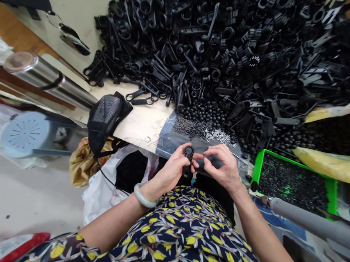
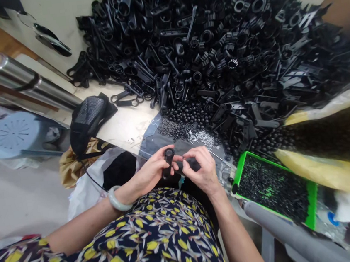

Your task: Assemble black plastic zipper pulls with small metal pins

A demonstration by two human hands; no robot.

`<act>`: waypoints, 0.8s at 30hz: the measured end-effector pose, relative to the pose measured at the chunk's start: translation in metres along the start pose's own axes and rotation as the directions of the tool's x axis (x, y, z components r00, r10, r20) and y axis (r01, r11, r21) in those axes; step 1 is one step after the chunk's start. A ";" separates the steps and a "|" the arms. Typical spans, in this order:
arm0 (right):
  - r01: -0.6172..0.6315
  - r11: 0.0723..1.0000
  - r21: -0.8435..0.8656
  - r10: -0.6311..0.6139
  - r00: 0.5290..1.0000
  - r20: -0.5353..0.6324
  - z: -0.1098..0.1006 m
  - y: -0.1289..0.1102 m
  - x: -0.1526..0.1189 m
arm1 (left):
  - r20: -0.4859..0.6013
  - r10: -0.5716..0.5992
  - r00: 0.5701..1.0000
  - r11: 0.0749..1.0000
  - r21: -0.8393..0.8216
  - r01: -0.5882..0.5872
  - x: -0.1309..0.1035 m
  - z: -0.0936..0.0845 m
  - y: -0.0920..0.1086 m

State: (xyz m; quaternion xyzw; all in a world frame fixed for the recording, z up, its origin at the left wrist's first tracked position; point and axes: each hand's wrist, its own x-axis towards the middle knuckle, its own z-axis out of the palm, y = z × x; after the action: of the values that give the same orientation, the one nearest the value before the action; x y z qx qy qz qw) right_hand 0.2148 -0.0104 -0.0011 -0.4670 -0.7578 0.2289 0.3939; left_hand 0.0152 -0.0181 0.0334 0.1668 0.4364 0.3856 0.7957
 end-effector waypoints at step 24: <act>-0.024 0.998 0.063 0.025 1.000 -0.010 -0.004 -0.019 0.002 | 0.119 -0.062 0.991 0.997 0.056 0.056 0.003 -0.006 -0.002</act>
State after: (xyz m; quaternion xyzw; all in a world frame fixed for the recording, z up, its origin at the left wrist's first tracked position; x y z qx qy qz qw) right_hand 0.2075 -0.0173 0.0151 -0.4647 -0.7425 0.2550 0.4096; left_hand 0.0120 -0.0175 0.0272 0.1976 0.4023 0.3397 0.8269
